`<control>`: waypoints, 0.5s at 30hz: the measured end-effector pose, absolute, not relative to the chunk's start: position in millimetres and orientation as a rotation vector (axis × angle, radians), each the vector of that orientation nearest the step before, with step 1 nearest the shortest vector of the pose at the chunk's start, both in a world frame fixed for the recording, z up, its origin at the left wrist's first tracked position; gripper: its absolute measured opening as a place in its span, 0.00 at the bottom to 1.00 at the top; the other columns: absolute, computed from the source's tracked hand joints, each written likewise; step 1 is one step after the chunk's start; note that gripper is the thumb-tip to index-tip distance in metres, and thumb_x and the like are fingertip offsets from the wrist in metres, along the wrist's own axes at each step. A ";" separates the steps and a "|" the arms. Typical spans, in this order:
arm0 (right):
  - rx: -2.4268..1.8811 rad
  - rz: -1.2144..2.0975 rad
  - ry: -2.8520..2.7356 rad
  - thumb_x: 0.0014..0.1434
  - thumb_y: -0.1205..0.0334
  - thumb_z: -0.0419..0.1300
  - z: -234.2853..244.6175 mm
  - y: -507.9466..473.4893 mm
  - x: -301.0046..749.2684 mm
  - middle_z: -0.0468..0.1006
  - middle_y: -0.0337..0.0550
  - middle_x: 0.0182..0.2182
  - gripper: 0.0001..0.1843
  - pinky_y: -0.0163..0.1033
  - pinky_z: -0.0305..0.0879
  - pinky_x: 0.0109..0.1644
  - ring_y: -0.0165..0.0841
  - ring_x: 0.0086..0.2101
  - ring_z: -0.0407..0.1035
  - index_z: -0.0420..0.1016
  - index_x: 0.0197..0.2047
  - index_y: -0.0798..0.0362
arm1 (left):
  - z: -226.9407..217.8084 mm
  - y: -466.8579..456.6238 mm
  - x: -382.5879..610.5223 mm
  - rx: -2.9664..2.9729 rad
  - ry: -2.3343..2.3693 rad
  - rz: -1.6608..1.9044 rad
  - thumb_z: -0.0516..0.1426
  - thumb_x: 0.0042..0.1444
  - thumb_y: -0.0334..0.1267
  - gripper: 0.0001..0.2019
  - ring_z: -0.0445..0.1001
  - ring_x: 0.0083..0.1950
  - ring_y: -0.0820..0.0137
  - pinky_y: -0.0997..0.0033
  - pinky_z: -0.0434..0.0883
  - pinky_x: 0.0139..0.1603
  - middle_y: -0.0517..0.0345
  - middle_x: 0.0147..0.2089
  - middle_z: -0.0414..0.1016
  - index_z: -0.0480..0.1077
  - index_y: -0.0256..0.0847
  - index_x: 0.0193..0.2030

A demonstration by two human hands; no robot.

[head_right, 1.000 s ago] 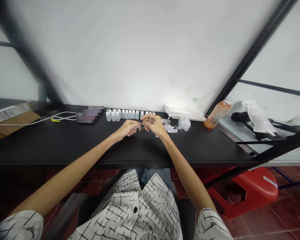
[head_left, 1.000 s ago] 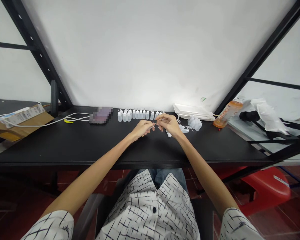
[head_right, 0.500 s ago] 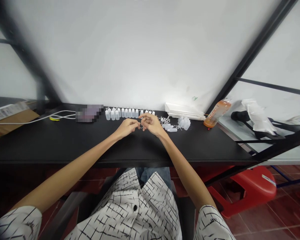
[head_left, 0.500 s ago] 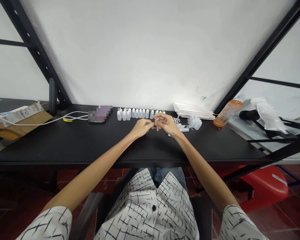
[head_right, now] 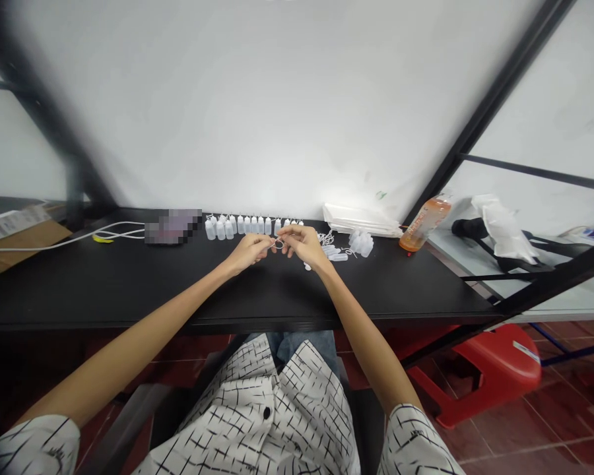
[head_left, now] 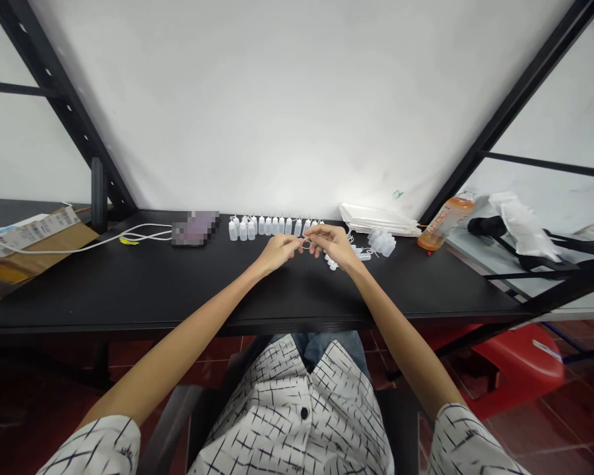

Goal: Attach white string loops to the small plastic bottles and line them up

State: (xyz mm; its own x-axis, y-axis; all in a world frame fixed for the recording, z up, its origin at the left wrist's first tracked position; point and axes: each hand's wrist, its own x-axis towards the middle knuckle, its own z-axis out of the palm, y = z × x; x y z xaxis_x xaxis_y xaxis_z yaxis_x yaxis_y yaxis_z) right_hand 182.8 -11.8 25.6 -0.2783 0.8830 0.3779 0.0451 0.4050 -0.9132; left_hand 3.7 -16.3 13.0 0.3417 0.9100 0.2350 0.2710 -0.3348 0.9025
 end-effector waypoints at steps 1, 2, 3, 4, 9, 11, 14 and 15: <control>-0.834 1.015 -1.646 0.49 0.53 0.67 26.0 -12.4 182.9 0.77 0.43 0.28 0.15 0.33 0.66 0.21 0.29 0.22 0.70 0.77 0.34 0.57 | 12.8 -15.9 3.3 1.805 1.050 1.008 0.51 0.57 0.48 0.18 0.53 0.21 0.77 0.76 0.52 0.23 0.64 0.18 0.57 0.70 0.36 0.26; -0.839 0.997 -1.652 0.48 0.53 0.67 26.5 -13.0 182.9 0.77 0.43 0.27 0.15 0.33 0.66 0.21 0.28 0.22 0.70 0.77 0.34 0.57 | 12.5 -15.5 3.0 1.806 1.052 1.012 0.51 0.57 0.48 0.18 0.53 0.21 0.77 0.76 0.51 0.22 0.64 0.19 0.57 0.71 0.36 0.27; -0.846 0.976 -1.662 0.48 0.53 0.68 27.0 -13.6 182.9 0.76 0.42 0.26 0.15 0.33 0.65 0.21 0.28 0.21 0.69 0.77 0.33 0.57 | 12.2 -15.2 2.7 1.808 1.051 1.019 0.51 0.57 0.48 0.18 0.53 0.21 0.76 0.76 0.51 0.22 0.64 0.19 0.57 0.71 0.36 0.27; -0.856 0.956 -1.674 0.48 0.53 0.68 27.4 -14.2 182.9 0.75 0.41 0.24 0.15 0.33 0.65 0.21 0.28 0.21 0.68 0.77 0.33 0.57 | 12.0 -14.9 2.4 1.812 1.050 1.024 0.51 0.57 0.48 0.18 0.53 0.21 0.76 0.76 0.51 0.23 0.64 0.19 0.57 0.71 0.36 0.27; -0.887 0.920 -1.701 0.47 0.50 0.69 28.6 -15.4 183.1 0.74 0.39 0.19 0.18 0.33 0.64 0.20 0.27 0.19 0.66 0.77 0.33 0.57 | 11.8 -14.6 1.8 1.838 1.045 1.032 0.51 0.57 0.49 0.19 0.55 0.22 0.76 0.75 0.53 0.23 0.63 0.19 0.58 0.71 0.36 0.27; -0.893 0.922 -1.701 0.46 0.49 0.70 28.7 -15.3 183.5 0.74 0.39 0.19 0.19 0.33 0.64 0.20 0.27 0.19 0.66 0.77 0.32 0.58 | 11.7 -14.6 1.7 1.856 1.040 1.033 0.51 0.57 0.49 0.19 0.56 0.22 0.75 0.75 0.54 0.24 0.63 0.19 0.59 0.71 0.36 0.27; -0.896 0.925 -1.710 0.46 0.49 0.70 28.7 -15.1 184.2 0.74 0.39 0.19 0.19 0.33 0.64 0.20 0.28 0.19 0.67 0.78 0.31 0.58 | 11.4 -14.4 1.8 1.890 1.038 1.032 0.51 0.58 0.48 0.19 0.57 0.22 0.75 0.75 0.54 0.24 0.63 0.19 0.60 0.71 0.36 0.27; -0.895 0.927 -1.713 0.46 0.49 0.70 28.5 -14.9 184.3 0.74 0.39 0.19 0.19 0.33 0.64 0.20 0.28 0.19 0.67 0.78 0.31 0.58 | 11.2 -14.3 1.8 1.899 1.039 1.031 0.51 0.58 0.48 0.18 0.57 0.22 0.75 0.75 0.54 0.25 0.63 0.19 0.60 0.71 0.36 0.27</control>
